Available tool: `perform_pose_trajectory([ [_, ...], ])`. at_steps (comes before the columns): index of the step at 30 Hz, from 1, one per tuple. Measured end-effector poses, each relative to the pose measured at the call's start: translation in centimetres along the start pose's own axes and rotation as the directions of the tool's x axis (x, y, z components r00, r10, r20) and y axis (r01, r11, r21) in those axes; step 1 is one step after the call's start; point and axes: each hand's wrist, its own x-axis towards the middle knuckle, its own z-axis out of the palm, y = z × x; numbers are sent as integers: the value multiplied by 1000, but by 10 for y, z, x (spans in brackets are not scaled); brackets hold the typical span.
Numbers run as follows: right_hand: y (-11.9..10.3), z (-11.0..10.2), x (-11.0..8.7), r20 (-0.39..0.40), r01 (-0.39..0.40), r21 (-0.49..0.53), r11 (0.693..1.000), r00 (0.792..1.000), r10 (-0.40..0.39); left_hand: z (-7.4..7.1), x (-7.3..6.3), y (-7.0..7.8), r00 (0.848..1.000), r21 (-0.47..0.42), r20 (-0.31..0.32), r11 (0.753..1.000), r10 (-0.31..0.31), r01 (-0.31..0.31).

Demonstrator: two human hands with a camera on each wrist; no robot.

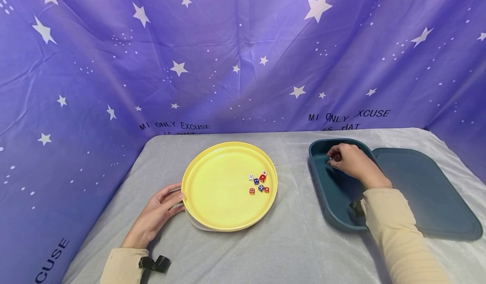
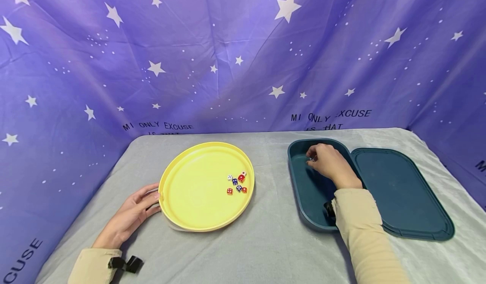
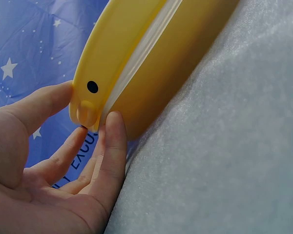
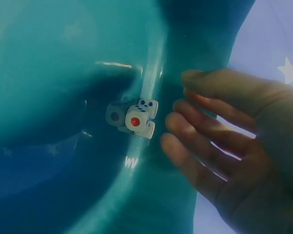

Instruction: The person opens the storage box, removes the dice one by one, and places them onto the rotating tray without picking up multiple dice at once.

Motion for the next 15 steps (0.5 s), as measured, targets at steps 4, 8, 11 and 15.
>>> perform_pose_trajectory([
  [4, 3, 0, -1, 10, -9, 16, 1000, 1000, 9, 0, 0, 0, 1000, 1, -2, 1000, -2, 2],
  [8, 6, 0, -1, 10, -11, 21, 1000, 1000, 11, 1, 0, 0, 1000, 2, -4, 1000, -3, 3],
  [11, 7, 0, -1, 5, -14, 21, 1000, 1000, 14, 0, 0, 0, 1000, 4, -5, 1000, 0, 0],
  [15, 8, 1, -1, -8, -15, 12, 1000, 1000, 15, 0, 0, 0, 1000, 5, -2, 1000, 4, -4],
])
